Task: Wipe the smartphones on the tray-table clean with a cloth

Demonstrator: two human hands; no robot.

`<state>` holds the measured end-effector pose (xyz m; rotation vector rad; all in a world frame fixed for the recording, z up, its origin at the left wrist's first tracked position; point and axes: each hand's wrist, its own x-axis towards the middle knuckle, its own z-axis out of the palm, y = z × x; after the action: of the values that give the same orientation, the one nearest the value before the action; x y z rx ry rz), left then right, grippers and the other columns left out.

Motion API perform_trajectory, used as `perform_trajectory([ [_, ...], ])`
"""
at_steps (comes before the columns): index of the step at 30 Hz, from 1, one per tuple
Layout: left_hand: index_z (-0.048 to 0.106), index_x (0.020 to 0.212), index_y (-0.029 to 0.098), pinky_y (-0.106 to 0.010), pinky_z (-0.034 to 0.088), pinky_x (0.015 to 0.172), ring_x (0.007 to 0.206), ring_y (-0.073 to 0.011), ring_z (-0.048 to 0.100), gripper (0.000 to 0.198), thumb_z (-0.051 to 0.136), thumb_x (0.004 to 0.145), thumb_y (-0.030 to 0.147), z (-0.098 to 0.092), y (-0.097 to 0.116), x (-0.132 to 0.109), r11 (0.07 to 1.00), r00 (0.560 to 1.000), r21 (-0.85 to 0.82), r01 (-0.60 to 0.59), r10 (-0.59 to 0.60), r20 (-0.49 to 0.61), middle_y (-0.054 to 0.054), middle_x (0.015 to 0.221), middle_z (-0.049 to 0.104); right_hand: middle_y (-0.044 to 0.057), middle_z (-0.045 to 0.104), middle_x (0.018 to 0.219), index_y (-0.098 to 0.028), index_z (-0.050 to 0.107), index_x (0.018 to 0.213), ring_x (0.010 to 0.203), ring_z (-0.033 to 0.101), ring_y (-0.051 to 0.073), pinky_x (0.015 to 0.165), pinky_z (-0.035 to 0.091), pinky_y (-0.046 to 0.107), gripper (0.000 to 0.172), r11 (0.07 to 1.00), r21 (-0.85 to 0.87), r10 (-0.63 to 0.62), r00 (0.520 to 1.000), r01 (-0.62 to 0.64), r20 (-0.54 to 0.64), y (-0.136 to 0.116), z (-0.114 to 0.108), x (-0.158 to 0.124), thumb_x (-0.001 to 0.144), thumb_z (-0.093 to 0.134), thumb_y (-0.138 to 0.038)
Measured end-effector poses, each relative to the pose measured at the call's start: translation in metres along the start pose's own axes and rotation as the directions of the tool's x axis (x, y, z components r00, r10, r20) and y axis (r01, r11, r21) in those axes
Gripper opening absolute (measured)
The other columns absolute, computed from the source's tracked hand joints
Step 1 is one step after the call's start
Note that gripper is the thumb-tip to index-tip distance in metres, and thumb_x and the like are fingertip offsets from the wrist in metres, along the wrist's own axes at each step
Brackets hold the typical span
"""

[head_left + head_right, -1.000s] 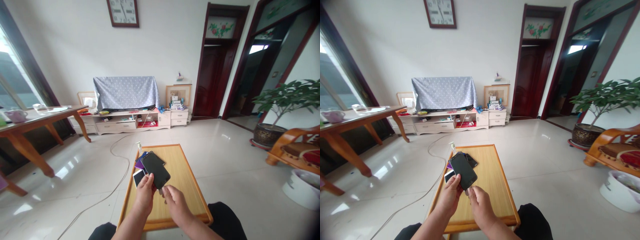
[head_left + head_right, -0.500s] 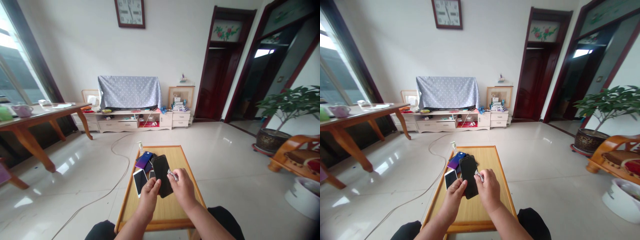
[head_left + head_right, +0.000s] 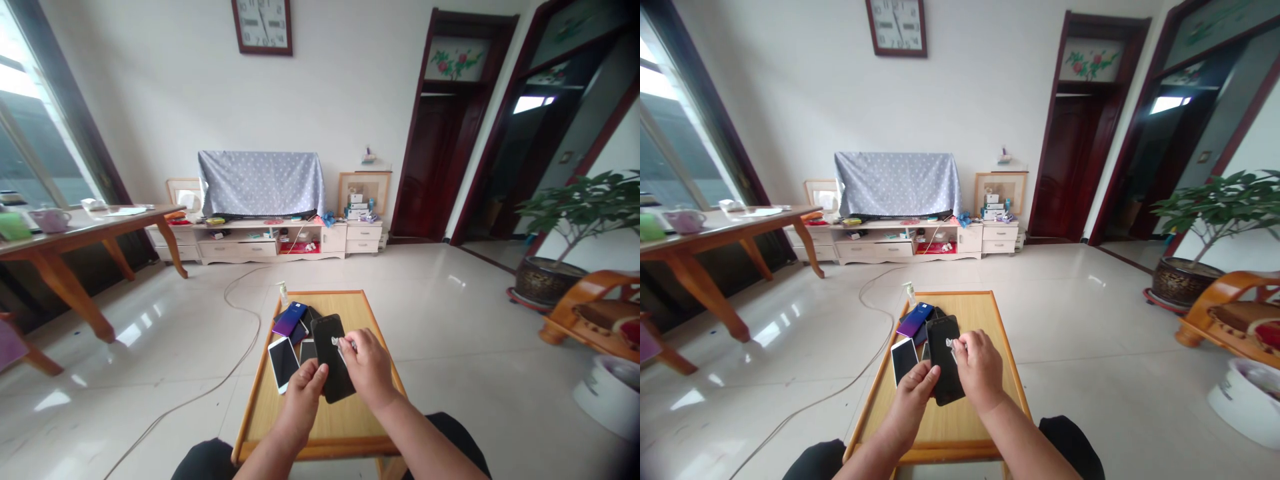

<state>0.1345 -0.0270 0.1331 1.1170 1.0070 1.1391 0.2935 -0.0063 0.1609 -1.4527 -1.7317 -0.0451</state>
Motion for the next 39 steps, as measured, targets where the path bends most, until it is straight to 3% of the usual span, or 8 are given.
perform_trajectory([
  [4,0.065,0.086,0.018,-0.023,0.036,0.064,0.069,-0.0112,0.043,0.037,0.066,0.084,0.055,0.004,0.004,-0.002,1.0,0.999,0.024,-0.016,0.015,0.047,0.002,0.075,0.055,0.001,0.062,0.081,-0.024,0.06,0.082,0.079,0.058,0.017,0.072,0.039,0.028,0.019,0.993,-0.041,-0.102,0.991,0.106,0.092,-0.006,0.004,0.002,0.098,0.053,-0.032],
  [7,0.064,0.083,0.018,-0.023,0.035,0.063,0.067,-0.011,0.042,0.038,0.064,0.085,0.056,0.004,0.005,-0.004,0.999,0.996,0.055,0.001,-0.006,0.087,0.003,0.072,0.053,0.003,0.064,0.085,-0.023,0.062,0.088,0.084,0.059,0.019,0.075,0.041,0.03,0.02,0.994,-0.1,-0.05,0.999,0.049,-0.016,0.003,0.004,0.014,0.1,0.05,-0.036],
  [10,0.06,0.079,0.019,-0.024,0.033,0.062,0.064,-0.0104,0.04,0.039,0.063,0.085,0.057,0.003,0.003,-0.005,0.997,0.995,0.073,0.016,-0.023,0.097,0.004,0.069,0.05,0.01,0.066,0.106,-0.02,0.063,0.11,0.103,0.058,0.024,0.088,0.043,0.036,0.025,0.987,-0.158,-0.025,0.99,0.003,-0.14,0.009,0.002,0.025,0.099,0.051,-0.038],
  [16,0.054,0.074,0.02,-0.024,0.031,0.062,0.064,-0.0106,0.038,0.04,0.063,0.085,0.057,0.006,0.0,-0.005,0.992,0.994,0.126,0.0,-0.014,0.11,0.005,0.066,0.046,0.01,0.052,0.144,-0.025,0.051,0.139,0.138,0.038,0.031,0.107,0.032,0.046,0.047,0.965,-0.201,-0.179,0.983,0.169,-0.033,0.001,0.004,0.022,0.097,0.054,-0.043],
  [21,0.055,0.073,0.02,-0.024,0.032,0.063,0.066,-0.0113,0.04,0.037,0.063,0.086,0.055,0.005,0.001,-0.009,0.994,0.991,0.11,0.029,-0.042,0.124,0.005,0.068,0.047,0.009,0.07,0.105,-0.022,0.069,0.109,0.102,0.06,0.024,0.088,0.042,0.037,0.029,0.983,-0.18,0.01,0.997,-0.024,-0.078,0.037,0.005,0.043,0.1,0.044,-0.035],
  [25,0.055,0.073,0.02,-0.024,0.029,0.061,0.064,-0.0108,0.038,0.037,0.064,0.086,0.054,0.005,0.0,-0.009,0.996,0.992,0.056,0.063,-0.068,0.107,0.005,0.067,0.046,0.005,0.072,0.096,-0.023,0.07,0.103,0.088,0.064,0.019,0.077,0.047,0.03,0.029,0.989,0.08,0.127,0.991,-0.123,-0.045,0.057,0.008,0.042,0.097,0.043,-0.032],
  [32,0.057,0.075,0.02,-0.023,0.03,0.06,0.063,-0.0096,0.038,0.04,0.067,0.083,0.057,0.008,-0.007,-0.004,0.99,0.984,-0.029,0.136,-0.131,0.124,0.005,0.067,0.047,0.006,0.072,0.086,-0.021,0.069,0.097,0.078,0.064,0.02,0.07,0.049,0.029,0.043,0.833,0.458,0.276,0.95,-0.311,0.143,0.044,0.01,0.013,0.097,0.042,-0.055],
  [39,0.057,0.078,0.02,-0.022,0.032,0.059,0.062,-0.0096,0.04,0.041,0.068,0.08,0.059,0.004,-0.02,0.003,0.99,0.988,-0.036,0.14,-0.137,0.066,0.005,0.067,0.046,-0.001,0.059,0.069,-0.021,0.055,0.076,0.066,0.055,0.016,0.061,0.042,0.026,0.046,0.655,0.587,0.326,0.878,-0.476,0.349,0.033,0.026,-0.025,0.093,0.05,-0.063],
])
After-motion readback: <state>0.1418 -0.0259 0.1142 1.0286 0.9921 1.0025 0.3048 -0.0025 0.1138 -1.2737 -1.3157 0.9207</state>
